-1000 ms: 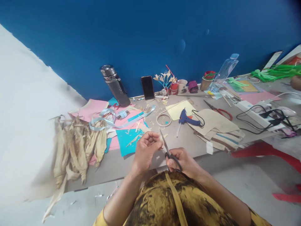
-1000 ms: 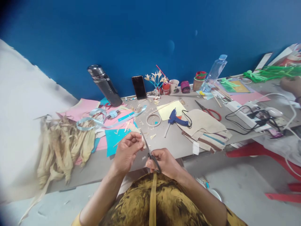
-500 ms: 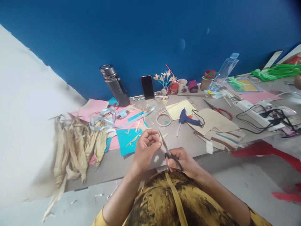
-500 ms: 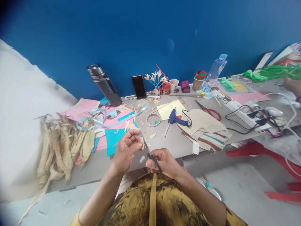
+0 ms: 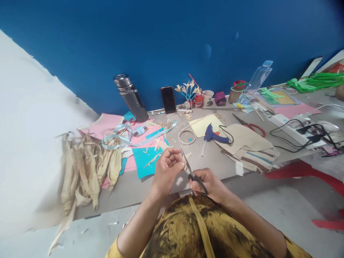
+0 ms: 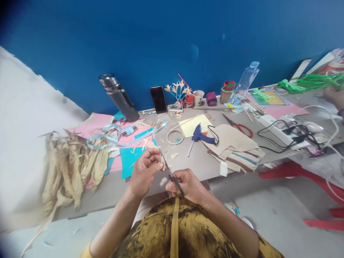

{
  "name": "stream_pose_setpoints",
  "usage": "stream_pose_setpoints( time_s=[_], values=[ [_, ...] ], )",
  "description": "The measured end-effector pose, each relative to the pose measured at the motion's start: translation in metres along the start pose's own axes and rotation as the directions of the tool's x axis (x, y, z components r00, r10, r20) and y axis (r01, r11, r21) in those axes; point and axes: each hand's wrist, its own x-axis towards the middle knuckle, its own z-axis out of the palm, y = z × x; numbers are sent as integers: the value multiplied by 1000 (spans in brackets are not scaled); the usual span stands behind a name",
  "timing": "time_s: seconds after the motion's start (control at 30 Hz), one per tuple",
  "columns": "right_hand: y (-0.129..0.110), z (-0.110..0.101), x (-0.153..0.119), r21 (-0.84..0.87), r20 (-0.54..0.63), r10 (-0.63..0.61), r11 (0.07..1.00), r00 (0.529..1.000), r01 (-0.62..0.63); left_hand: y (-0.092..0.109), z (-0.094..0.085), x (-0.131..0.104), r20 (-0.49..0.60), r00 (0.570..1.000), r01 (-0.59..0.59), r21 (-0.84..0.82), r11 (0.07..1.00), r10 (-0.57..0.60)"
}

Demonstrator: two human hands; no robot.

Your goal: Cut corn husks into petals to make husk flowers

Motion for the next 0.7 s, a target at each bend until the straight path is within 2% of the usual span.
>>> stream_pose_setpoints(
  time_s=[0.27, 0.7],
  values=[
    [-1, 1, 0, 2, -15, 0, 1000, 1000, 0, 1, 3, 0, -6, 999, 39, -71, 997, -40],
    [-5, 3, -1, -31, -62, 1, 1000, 998, -3, -5, 5, 0, -9, 998, 60, -75, 995, -61]
  ],
)
